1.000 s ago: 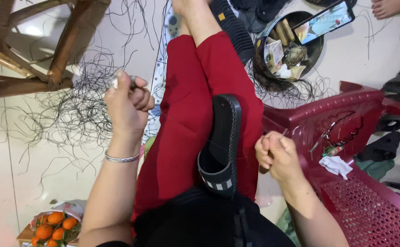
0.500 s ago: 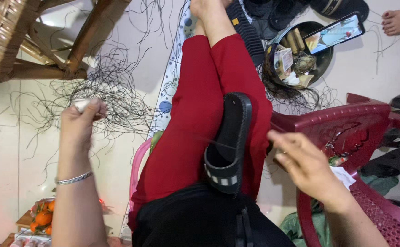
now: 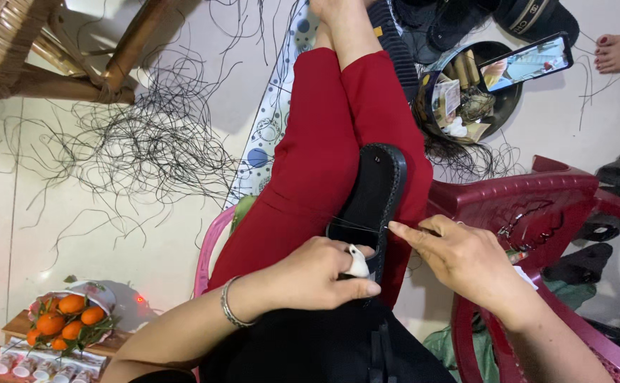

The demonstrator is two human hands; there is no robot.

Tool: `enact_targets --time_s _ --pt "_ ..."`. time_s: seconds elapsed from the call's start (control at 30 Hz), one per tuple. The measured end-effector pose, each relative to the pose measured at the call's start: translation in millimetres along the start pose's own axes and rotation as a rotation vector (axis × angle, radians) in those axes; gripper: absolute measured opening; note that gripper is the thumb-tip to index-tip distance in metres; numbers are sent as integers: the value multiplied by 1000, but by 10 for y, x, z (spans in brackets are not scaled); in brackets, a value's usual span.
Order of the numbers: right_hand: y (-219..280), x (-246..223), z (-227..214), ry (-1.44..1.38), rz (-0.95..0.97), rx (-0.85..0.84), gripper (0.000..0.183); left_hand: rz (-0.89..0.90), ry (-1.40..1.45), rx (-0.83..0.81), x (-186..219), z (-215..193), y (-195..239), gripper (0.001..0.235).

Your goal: The person sits on the floor and sews a black sandal using a needle and thread. They hold the sandal on their lap, repeatedly passing the needle through the sole and strap, and pull the thread tight to secure the stitching. The person occasionally adjusts the sandal's position and uses a small tool to assist with the sewing process.

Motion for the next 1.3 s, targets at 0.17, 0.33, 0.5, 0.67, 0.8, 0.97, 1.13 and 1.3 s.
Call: enact_targets --time_s 0.17,0.33,0.5,0.67,0.8,0.97,1.13,1.3 --pt "6 -24 79 342 -52 -294 57 148 -277 34 24 217 -14 46" --pt "-153 19 115 105 -95 -156 27 211 -267 45 -1 243 -3 49" --pt "-219 16 307 190 67 -264 34 255 -232 62 135 266 -39 50" --pt "-164 32 432 56 50 -74 20 238 134 18 272 -70 -12 26" --pt "-68 80 384 66 38 -31 24 -14 88 215 -421 -1073 9 33" --pt "-139 -51 255 102 36 -24 17 -143 -404 1393 -305 -1924 712 45" --pt "-131 -7 325 161 26 -9 17 491 -767 789 11 -222 -131 15" --pt "22 112 457 169 32 -7 16 630 -702 686 164 2 -117 21"
Point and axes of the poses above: each hand's wrist, its own y-axis away from the middle knuckle, its own z-axis out of the palm, x = y × z, the point moved 6 cm from there along -y, towards the middle knuckle, and after that the axes turned 14 degrees about -z, right-handed, at the moved point
